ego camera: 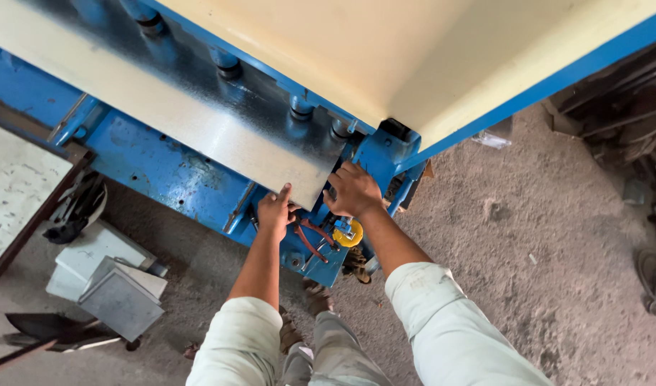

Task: The person feeds rectangular metal sheets into a blue industrial press brake machine one by one. They align the sheets, operate the machine to bend the edges, and then remove the finished pieces to stack them on a nearby table. The process is repeated for multiple sheets throughout the clip.

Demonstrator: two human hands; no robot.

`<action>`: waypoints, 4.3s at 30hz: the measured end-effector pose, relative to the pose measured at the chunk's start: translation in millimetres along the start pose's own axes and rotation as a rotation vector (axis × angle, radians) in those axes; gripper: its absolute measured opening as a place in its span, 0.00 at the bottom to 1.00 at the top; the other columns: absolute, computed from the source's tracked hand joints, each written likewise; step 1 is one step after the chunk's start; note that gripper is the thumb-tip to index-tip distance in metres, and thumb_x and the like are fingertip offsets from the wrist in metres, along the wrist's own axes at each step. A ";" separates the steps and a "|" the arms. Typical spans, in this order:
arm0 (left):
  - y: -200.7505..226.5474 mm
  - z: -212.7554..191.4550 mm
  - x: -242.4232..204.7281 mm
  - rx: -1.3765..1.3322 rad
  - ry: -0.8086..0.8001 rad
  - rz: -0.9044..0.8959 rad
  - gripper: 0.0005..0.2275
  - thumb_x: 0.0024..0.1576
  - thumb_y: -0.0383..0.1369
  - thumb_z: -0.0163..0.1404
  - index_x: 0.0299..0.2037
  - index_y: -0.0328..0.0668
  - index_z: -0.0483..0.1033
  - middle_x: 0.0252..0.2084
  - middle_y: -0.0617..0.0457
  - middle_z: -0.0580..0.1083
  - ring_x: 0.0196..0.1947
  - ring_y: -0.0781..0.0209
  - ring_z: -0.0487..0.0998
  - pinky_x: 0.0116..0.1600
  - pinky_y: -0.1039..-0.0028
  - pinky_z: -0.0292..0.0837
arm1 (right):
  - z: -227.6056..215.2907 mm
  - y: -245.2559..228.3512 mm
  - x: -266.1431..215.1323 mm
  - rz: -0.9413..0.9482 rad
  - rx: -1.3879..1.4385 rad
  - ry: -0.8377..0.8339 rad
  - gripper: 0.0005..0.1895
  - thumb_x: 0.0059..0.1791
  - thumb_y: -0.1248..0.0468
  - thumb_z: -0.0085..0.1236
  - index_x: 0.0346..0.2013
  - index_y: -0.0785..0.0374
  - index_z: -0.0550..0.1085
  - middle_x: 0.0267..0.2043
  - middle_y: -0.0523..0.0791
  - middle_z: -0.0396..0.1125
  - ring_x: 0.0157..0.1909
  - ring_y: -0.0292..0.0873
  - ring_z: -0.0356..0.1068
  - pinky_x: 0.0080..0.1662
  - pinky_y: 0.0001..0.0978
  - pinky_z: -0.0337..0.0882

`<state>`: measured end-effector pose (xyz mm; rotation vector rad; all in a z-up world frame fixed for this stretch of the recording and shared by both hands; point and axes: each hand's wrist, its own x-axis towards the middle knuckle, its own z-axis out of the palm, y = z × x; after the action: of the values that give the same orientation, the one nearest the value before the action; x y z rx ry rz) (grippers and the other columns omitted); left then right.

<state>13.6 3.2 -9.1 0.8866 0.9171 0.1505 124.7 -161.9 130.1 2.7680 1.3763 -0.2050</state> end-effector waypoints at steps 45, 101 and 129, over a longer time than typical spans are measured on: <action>32.9 -265.1 -594.1 -0.282 0.717 0.411 0.13 0.56 0.29 0.56 0.45 0.21 0.79 0.35 0.40 0.80 0.29 0.52 0.81 0.35 0.64 0.79 | 81.4 -337.9 -128.5 0.105 1.666 -1.275 0.17 0.51 0.48 0.57 0.34 0.59 0.76 0.28 0.44 0.72 0.29 0.43 0.72 0.34 0.39 0.75; -395.4 -1117.1 -1006.5 0.366 1.184 -0.358 0.43 0.57 0.58 0.51 0.75 0.35 0.50 0.74 0.44 0.59 0.73 0.48 0.57 0.74 0.36 0.41 | 93.7 -1128.8 -703.2 -0.169 0.696 -1.019 0.45 0.49 0.56 0.59 0.77 0.53 0.50 0.76 0.55 0.53 0.72 0.59 0.59 0.64 0.44 0.69; -426.1 -771.9 -967.4 0.296 1.156 -0.217 0.34 0.54 0.53 0.56 0.69 0.47 0.64 0.74 0.48 0.59 0.74 0.44 0.57 0.71 0.30 0.46 | 25.9 -981.9 -608.7 -1.150 0.976 -0.821 0.16 0.56 0.71 0.54 0.57 0.78 0.72 0.54 0.56 0.72 0.52 0.51 0.75 0.51 0.38 0.76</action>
<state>-1266.7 -259.1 63.9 0.9454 2.1453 0.3617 -1023.0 -52.0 207.6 1.2888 2.6458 -2.1293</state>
